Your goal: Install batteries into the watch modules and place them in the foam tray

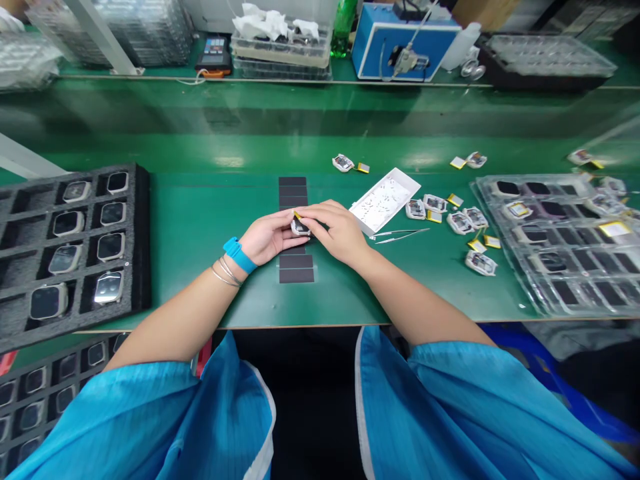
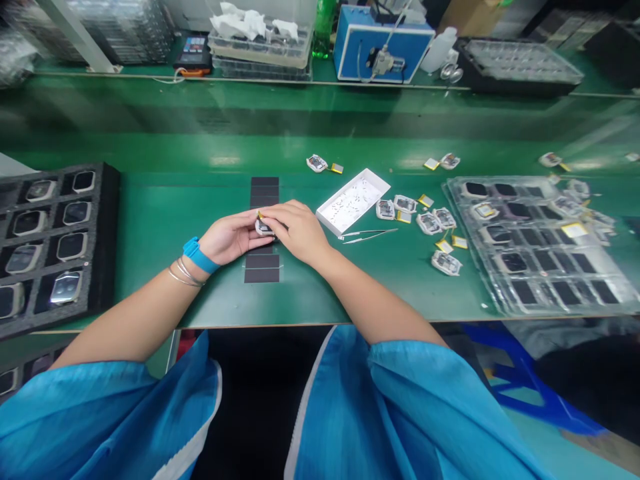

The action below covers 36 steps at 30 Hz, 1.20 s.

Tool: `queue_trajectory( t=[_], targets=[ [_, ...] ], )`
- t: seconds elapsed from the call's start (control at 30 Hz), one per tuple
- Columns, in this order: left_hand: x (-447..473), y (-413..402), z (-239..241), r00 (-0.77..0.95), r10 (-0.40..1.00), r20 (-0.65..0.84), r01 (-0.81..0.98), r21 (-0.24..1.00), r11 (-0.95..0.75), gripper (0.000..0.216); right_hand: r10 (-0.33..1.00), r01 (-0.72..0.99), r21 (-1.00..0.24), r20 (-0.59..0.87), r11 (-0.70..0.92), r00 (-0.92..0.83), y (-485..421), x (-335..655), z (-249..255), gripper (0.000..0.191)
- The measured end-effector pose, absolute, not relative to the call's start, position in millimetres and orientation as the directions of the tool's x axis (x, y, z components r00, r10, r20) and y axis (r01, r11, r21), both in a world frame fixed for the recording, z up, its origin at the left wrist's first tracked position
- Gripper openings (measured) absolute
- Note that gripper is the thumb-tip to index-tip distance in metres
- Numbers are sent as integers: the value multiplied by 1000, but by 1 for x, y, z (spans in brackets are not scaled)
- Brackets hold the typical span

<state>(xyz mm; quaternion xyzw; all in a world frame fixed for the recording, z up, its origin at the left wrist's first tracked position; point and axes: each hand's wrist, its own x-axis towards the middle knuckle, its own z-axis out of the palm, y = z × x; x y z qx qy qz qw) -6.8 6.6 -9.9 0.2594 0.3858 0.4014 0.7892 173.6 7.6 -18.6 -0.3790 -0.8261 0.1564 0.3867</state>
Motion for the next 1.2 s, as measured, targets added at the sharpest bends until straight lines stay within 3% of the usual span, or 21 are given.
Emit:
queue_trajectory(
  t=[0.17,0.47,0.57,0.77,1.0,1.2],
  targets=[
    [-8,8,-12,389,839,-381,-403,749,527,23,749,562,-500,502,659,-431,8,171,-21,17],
    [-11,8,-12,408,866,-290,-351,825,442,32,755,563,-515,535,647,-378,3,169,-19,19],
    [-12,9,-11,394,873,-288,-344,834,431,35,787,541,-574,497,615,-366,4,169,-20,22],
    [-10,8,-13,424,870,-252,-332,850,408,44,898,309,-866,288,392,-332,10,171,-30,53],
    [-10,7,-16,436,870,-229,-299,875,380,43,900,327,-860,285,392,-331,6,171,-28,46],
    [-10,7,-16,437,870,-230,-261,893,367,47,882,181,-939,192,293,-432,2,166,-26,48]
  ],
)
